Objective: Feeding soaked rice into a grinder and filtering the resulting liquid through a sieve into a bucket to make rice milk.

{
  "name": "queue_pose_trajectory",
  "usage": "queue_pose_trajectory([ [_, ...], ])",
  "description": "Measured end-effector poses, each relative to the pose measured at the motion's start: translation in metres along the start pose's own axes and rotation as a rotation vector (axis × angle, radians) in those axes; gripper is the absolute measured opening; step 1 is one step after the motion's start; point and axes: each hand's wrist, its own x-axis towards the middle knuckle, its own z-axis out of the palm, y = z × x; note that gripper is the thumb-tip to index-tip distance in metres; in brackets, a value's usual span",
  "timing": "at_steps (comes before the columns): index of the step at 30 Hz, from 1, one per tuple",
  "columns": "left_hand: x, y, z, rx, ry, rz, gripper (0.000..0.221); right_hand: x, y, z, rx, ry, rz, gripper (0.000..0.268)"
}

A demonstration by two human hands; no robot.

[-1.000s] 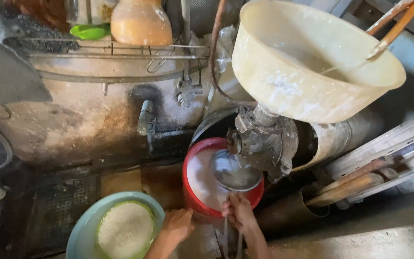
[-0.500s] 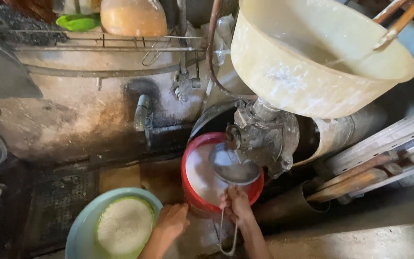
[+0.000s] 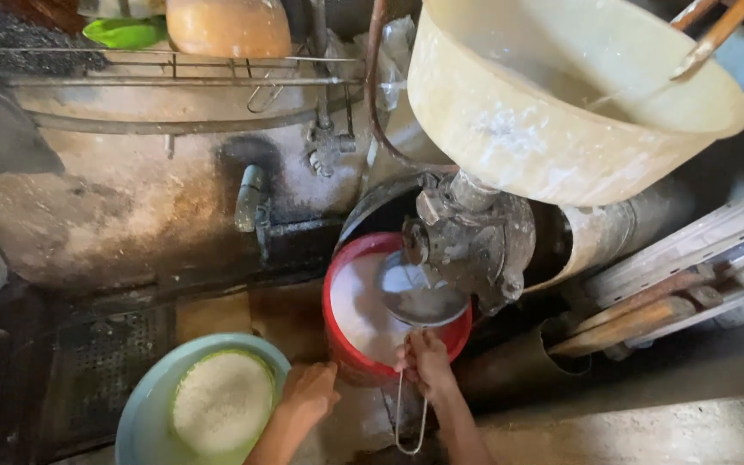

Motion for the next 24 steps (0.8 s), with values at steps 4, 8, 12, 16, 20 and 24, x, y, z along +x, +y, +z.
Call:
queue_pose_trajectory([
  [4, -0.005, -0.001, 0.001, -0.128, -0.018, -0.006, 0.022, -0.013, -0.016, -0.005, -0.011, -0.122, 0.091, 0.029],
  [8, -0.001, 0.000, 0.015, -0.092, 0.033, -0.034, 0.024, -0.026, -0.017, 0.001, 0.010, -0.064, 0.016, 0.022],
  [12, -0.006, -0.003, 0.006, -0.134, 0.009, -0.030, 0.023, -0.014, -0.014, -0.012, 0.038, -0.218, 0.071, 0.026],
  [16, -0.007, -0.001, 0.005, -0.049, 0.073, -0.004, 0.032, -0.018, -0.011, 0.005, 0.102, -0.112, 0.000, 0.028],
  [20, -0.019, 0.003, -0.009, -0.152, -0.037, -0.058, 0.031, -0.012, -0.013, -0.006, 0.050, -0.173, 0.038, 0.029],
  [24, -0.001, -0.010, 0.013, -0.119, 0.047, -0.049, 0.027, -0.012, -0.007, -0.009, 0.068, -0.103, 0.035, 0.027],
])
